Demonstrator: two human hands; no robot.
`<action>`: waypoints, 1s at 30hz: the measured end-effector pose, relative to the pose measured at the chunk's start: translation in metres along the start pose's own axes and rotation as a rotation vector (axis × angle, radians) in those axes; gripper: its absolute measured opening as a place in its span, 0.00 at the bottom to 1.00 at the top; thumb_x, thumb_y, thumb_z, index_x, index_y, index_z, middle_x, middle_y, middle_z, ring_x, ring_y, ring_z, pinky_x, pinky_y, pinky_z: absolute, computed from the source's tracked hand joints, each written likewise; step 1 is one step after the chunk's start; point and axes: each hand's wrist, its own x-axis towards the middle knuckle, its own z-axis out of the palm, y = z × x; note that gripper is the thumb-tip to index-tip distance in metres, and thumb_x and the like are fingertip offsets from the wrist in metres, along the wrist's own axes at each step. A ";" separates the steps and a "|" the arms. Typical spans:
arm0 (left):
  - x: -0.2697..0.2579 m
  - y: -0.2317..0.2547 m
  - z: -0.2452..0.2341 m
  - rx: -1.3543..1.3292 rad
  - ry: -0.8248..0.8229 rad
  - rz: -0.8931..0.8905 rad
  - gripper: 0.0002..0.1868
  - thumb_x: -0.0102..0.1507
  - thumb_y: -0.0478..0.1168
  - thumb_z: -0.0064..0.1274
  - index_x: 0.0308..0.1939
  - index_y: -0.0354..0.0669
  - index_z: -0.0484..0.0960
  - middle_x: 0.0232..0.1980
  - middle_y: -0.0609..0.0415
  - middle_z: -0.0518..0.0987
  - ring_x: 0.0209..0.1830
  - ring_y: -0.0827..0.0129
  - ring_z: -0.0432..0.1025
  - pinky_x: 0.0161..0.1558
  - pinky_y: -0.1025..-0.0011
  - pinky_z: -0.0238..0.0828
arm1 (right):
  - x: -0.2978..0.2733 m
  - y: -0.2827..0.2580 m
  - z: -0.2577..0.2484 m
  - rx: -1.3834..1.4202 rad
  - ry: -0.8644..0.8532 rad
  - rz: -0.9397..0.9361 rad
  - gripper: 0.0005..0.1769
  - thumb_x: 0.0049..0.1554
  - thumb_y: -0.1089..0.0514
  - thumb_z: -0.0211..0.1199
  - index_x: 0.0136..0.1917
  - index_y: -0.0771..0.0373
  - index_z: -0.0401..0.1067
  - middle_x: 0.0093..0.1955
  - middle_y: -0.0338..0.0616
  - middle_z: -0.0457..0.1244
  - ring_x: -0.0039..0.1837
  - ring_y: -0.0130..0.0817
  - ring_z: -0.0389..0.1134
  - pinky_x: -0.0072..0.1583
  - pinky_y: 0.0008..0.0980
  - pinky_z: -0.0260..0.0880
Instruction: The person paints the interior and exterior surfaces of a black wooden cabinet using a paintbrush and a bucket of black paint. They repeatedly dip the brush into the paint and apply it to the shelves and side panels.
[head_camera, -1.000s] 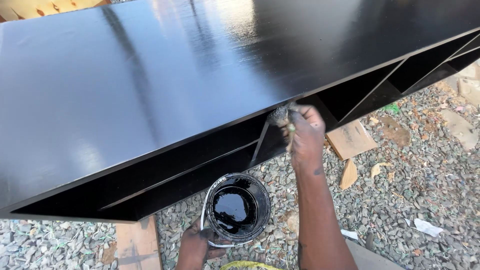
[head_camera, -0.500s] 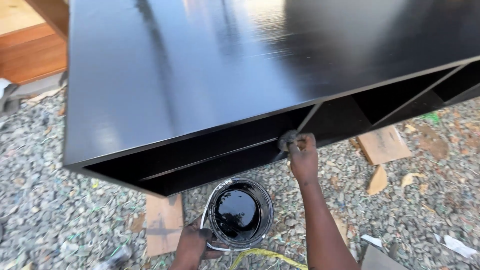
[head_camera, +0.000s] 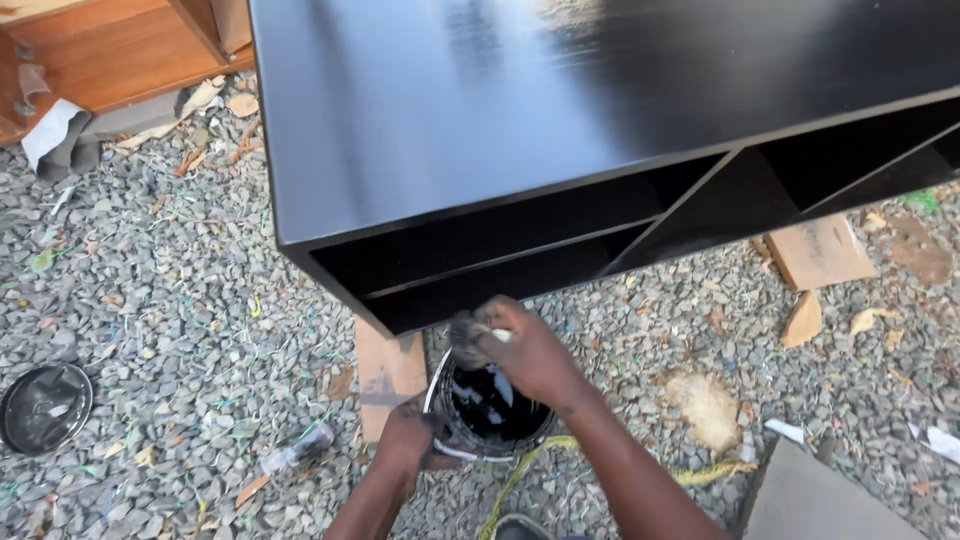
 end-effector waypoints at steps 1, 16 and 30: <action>0.000 -0.001 -0.002 0.005 -0.011 -0.004 0.24 0.63 0.22 0.33 0.57 0.38 0.80 0.40 0.43 0.74 0.38 0.52 0.77 0.38 0.54 0.86 | -0.006 0.010 -0.001 -0.002 0.007 0.010 0.18 0.60 0.45 0.58 0.62 0.48 0.71 0.71 0.38 0.66 0.68 0.41 0.69 0.68 0.51 0.66; -0.015 -0.002 0.035 0.292 -0.158 0.110 0.12 0.70 0.28 0.38 0.47 0.19 0.75 0.82 0.47 0.56 0.26 0.67 0.76 0.40 0.65 0.88 | -0.060 0.057 0.001 -0.300 -0.049 0.270 0.27 0.62 0.60 0.56 0.74 0.50 0.64 0.79 0.41 0.56 0.76 0.41 0.61 0.75 0.45 0.62; -0.023 -0.011 0.021 0.376 -0.280 0.349 0.31 0.63 0.31 0.40 0.73 0.31 0.66 0.54 0.30 0.80 0.35 0.50 0.83 0.35 0.62 0.86 | 0.029 0.161 0.050 -0.632 0.027 0.023 0.12 0.58 0.62 0.55 0.45 0.65 0.80 0.37 0.54 0.70 0.40 0.41 0.73 0.42 0.34 0.74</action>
